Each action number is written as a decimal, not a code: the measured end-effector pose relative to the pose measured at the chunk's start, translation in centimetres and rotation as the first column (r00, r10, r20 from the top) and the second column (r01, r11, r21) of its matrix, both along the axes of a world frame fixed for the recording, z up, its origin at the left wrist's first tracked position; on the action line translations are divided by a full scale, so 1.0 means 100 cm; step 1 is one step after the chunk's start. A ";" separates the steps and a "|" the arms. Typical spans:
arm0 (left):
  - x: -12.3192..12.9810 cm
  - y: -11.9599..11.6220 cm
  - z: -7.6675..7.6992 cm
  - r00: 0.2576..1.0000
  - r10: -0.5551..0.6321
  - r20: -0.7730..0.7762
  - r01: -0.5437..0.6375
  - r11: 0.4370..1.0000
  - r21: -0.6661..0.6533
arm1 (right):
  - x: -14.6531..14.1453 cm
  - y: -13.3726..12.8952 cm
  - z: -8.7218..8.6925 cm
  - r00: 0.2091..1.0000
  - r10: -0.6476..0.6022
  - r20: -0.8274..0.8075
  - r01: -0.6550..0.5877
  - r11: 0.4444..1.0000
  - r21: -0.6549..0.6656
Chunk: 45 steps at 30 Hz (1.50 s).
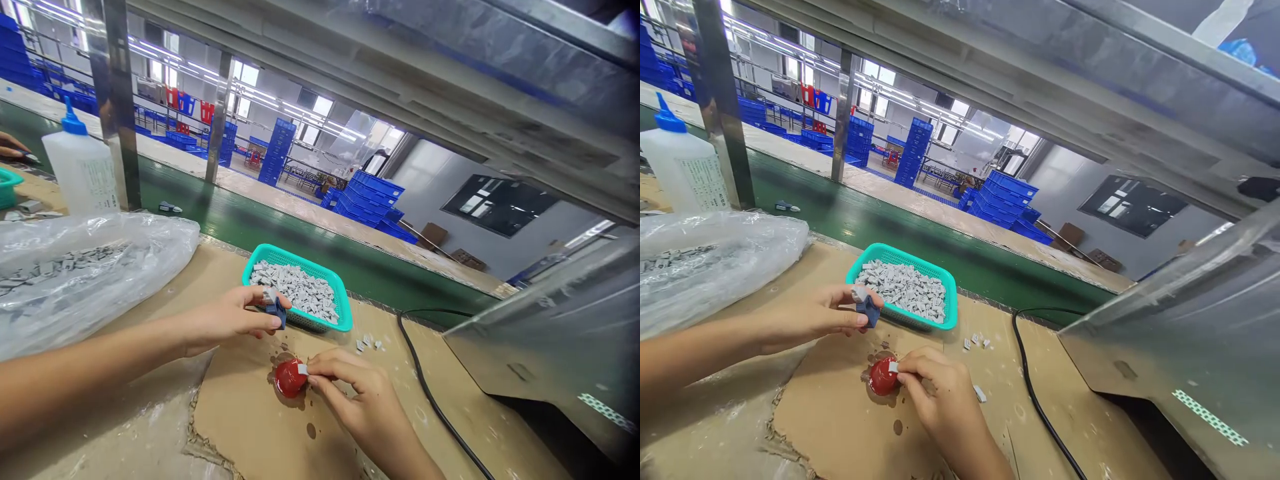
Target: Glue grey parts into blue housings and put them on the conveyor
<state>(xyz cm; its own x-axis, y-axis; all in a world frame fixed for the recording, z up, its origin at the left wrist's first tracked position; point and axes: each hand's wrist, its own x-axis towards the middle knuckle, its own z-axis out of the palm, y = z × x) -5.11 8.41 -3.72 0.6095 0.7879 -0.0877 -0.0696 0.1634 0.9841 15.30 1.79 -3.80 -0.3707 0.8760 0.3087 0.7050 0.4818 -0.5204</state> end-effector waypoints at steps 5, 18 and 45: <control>-0.002 -0.002 -0.002 0.997 -0.050 0.065 0.056 0.993 -0.103 | -0.002 -0.001 0.000 1.000 -0.014 -0.019 0.016 0.997 0.073; 0.003 -0.009 0.001 0.993 -0.056 0.107 0.075 0.980 -0.186 | -0.004 -0.006 0.010 0.997 -0.054 -0.062 0.064 0.982 0.175; 0.010 -0.014 0.001 0.978 -0.081 0.190 0.069 0.995 0.068 | -0.028 -0.010 0.033 0.963 -0.038 -0.266 0.115 0.952 0.282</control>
